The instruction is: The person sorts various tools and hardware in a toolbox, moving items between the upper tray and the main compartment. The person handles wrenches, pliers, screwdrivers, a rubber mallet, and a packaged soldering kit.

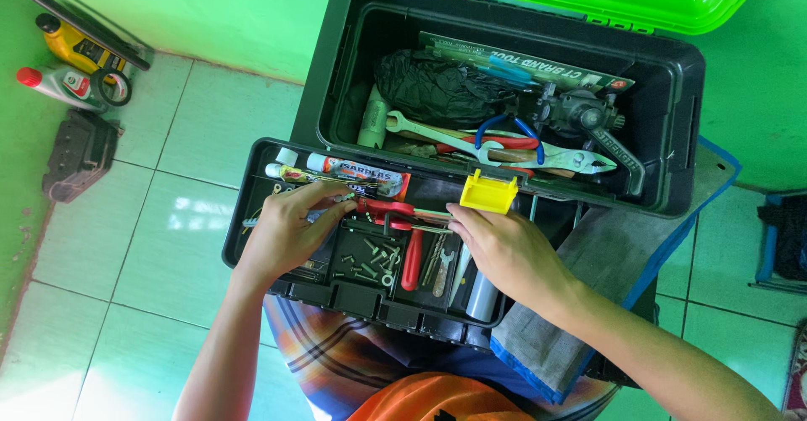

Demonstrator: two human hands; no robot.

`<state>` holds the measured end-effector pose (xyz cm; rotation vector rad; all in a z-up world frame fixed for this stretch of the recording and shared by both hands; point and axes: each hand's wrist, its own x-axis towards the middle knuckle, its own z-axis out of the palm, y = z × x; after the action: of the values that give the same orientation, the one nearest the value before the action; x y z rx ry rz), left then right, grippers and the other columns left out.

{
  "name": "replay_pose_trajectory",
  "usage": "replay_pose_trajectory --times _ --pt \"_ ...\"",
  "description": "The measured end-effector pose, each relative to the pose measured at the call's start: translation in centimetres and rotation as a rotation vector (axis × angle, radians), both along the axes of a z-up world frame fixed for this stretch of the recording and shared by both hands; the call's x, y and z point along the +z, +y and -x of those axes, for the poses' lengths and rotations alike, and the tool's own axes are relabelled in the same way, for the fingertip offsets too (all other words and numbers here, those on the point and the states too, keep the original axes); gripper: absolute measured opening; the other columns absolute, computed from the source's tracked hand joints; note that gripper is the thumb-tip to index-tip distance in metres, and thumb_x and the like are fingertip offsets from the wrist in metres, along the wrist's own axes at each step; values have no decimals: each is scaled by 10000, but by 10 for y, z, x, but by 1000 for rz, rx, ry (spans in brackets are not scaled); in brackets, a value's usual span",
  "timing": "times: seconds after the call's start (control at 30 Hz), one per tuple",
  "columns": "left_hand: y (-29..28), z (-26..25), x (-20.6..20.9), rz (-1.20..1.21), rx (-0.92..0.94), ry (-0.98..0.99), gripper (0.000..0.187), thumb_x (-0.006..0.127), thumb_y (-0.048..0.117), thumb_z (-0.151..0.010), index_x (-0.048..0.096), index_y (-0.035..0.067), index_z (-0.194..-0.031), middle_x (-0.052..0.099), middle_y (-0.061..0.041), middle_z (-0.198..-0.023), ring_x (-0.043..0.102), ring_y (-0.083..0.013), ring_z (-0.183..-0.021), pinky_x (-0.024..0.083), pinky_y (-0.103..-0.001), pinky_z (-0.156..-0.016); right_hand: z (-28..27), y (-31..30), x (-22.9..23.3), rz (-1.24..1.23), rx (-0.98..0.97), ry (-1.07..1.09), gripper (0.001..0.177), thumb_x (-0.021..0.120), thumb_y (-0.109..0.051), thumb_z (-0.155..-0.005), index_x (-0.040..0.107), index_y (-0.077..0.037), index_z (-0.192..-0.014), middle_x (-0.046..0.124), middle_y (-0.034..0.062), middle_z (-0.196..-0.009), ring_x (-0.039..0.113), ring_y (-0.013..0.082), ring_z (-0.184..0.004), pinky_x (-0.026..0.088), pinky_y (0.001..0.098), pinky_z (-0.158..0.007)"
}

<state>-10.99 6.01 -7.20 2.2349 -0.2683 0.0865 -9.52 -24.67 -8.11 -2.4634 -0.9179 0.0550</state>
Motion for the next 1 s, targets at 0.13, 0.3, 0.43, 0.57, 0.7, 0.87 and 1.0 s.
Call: replay_pose_trajectory --times 0.13,0.3,0.43,0.57,0.7,0.87,1.0 --pt "-2 -1 0 18 39 61 252 750 156 -912 728 48 -1139 783 -125 -965 789 -205 -888 606 -321 -755 -1 1 1 -65 -8 -2 373 716 -131 -904 650 6 -1245 735 165 -988 725 317 -826 593 410 -738" --pt "-2 -2 -3 84 48 59 250 719 129 -941 720 36 -1174 785 -114 -1005 791 -185 -939 621 -309 -802 1 1 -5 -97 -9 1 377 684 -99 -931 620 13 -1285 728 179 -1017 725 326 -868 589 413 -790" --pt "-4 -3 -2 102 84 75 238 710 122 -943 730 33 -1164 788 -113 -1017 789 -187 -923 618 -304 -790 2 0 -6 -189 -55 -18 432 684 -99 -938 583 5 -1345 700 221 -1104 705 374 -947 570 442 -832" --pt "-8 -4 4 66 103 44 214 714 125 -949 740 30 -1139 789 -127 -996 795 -202 -921 600 -313 -799 2 0 -7 -184 -70 -51 447 693 -121 -938 572 -4 -1352 683 231 -1165 668 404 -1043 549 470 -889" --pt "-8 -2 5 43 103 2 213 720 121 -948 744 31 -1140 785 -138 -1033 788 -223 -921 586 -321 -799 1 1 -6 -131 -97 -43 449 709 -156 -938 575 -22 -1345 685 222 -1162 661 397 -1056 539 467 -909" --pt "-8 1 1 -5 146 -153 202 750 103 -936 733 18 -1119 748 -139 -1032 718 -238 -876 557 -332 -777 6 3 6 -193 -79 -35 541 699 -160 -913 539 38 -1391 669 242 -1167 644 409 -1046 515 458 -913" --pt "-10 2 15 2 177 -170 193 741 75 -939 739 26 -1125 733 -112 -973 677 -209 -813 546 -317 -761 17 -3 35 31 -114 -63 402 722 -175 -912 621 35 -1240 710 180 -1028 680 362 -914 536 460 -876"
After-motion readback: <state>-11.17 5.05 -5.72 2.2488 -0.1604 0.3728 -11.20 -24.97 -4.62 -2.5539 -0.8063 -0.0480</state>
